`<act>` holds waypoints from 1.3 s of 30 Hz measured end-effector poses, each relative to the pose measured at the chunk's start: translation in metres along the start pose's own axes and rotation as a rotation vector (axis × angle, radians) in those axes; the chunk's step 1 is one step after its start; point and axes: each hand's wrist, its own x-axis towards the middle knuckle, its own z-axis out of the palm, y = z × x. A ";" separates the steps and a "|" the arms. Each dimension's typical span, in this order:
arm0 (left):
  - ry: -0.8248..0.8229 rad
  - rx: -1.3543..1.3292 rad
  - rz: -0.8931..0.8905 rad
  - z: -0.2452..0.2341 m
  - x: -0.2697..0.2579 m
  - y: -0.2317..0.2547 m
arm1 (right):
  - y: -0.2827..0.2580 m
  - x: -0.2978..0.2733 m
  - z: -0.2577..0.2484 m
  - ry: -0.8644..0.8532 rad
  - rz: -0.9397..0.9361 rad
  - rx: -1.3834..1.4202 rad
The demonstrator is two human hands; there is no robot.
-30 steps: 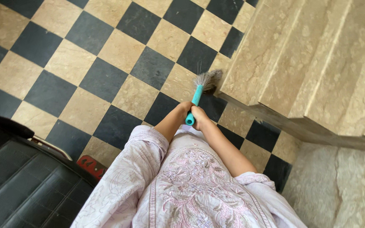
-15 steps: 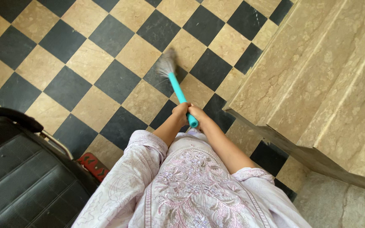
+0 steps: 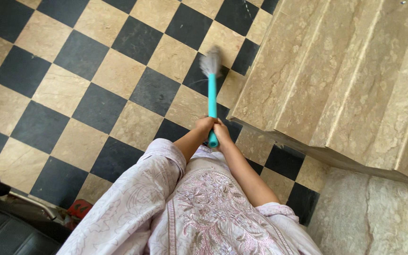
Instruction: The person sweeps a checkered floor using a long-handled duster, moving around a motorcycle and near a set of stairs.
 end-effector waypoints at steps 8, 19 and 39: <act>-0.257 0.311 -0.050 0.033 0.055 -0.016 | -0.038 -0.022 -0.003 0.184 0.220 0.050; -0.160 -0.005 -0.225 -0.017 0.073 0.013 | -0.057 0.018 0.048 -0.008 0.372 -0.172; 0.041 -0.469 -0.236 -0.057 0.049 0.057 | -0.127 0.053 0.110 -0.423 0.519 -0.684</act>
